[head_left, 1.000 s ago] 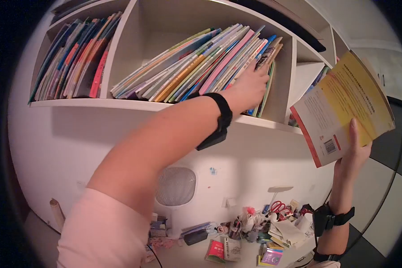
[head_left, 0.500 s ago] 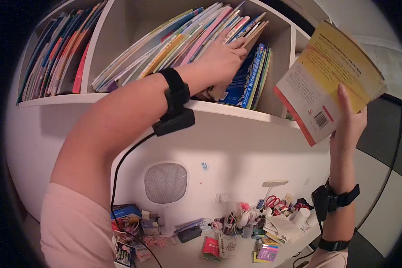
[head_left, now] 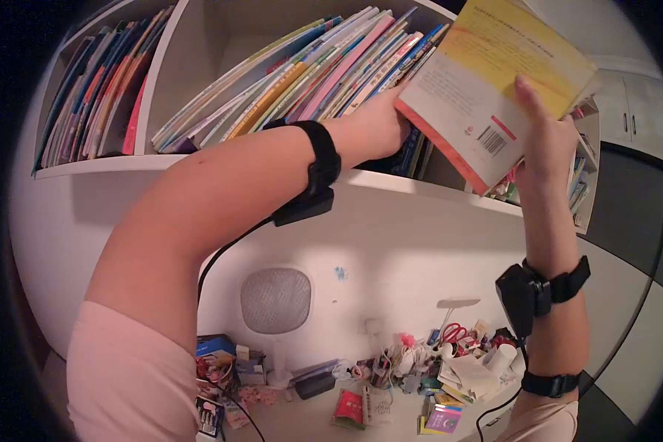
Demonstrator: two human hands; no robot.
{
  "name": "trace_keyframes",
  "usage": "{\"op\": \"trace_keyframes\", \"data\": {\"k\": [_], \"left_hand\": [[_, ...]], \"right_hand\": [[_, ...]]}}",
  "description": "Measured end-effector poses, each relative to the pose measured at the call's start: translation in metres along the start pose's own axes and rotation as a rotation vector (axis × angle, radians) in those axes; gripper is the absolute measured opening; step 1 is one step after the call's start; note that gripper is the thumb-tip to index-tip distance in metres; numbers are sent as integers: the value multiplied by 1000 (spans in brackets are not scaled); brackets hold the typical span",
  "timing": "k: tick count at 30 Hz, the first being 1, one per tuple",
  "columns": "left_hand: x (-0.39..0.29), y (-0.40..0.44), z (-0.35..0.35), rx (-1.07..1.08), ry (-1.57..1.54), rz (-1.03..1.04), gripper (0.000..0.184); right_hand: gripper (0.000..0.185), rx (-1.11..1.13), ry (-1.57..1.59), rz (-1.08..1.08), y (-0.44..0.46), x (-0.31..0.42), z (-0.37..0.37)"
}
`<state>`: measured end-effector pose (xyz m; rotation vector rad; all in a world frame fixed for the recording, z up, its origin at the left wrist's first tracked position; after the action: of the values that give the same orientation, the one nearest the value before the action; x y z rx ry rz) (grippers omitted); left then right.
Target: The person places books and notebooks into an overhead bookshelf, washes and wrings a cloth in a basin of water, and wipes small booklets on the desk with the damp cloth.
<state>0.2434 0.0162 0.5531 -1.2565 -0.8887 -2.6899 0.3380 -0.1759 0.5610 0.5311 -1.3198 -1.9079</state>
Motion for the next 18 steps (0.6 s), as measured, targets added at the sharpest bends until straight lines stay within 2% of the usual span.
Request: {"op": "trace_keyframes", "data": {"k": [2, 3, 5, 6, 8, 10, 12, 14, 18], "left_hand": [[4, 2, -21, 165, 142, 225, 17], [11, 13, -39, 166, 146, 222, 17], [20, 16, -43, 1032, -204, 246, 18], [23, 9, -40, 1031, -201, 248, 18], [31, 6, -47, 640, -183, 215, 20], [35, 2, -47, 660, -221, 169, 22], [35, 3, -46, 680, -269, 131, 24], [36, 6, -41, 519, -301, 2, 31], [38, 2, -40, 438, -292, -25, 34]], "right_hand": [[42, 11, 27, 33, 5, -11, 4], [42, 25, 114, 117, 7, -16, 5], [41, 38, 199, 200, 11, -27, 3], [43, 28, 168, 243, 12, -34, 0], [44, 24, 143, 283, 13, -45, -4], [48, -6, 29, 223, 10, -47, -9], [52, 2, 70, 297, 8, -53, -9], [48, 213, 362, 496, 6, -73, 2], [36, 219, 261, 591, -10, -66, 17]]}}
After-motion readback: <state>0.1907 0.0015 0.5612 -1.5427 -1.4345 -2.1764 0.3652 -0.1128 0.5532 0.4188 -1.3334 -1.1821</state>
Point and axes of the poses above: each hand's wrist, its own y-axis towards the middle knuckle, its own z-axis out of the palm, x = y × z, the point moved 4 cm from there along y, towards the middle knuckle, and after that the axes turned 1 degree about z, right-handed, at the moved point
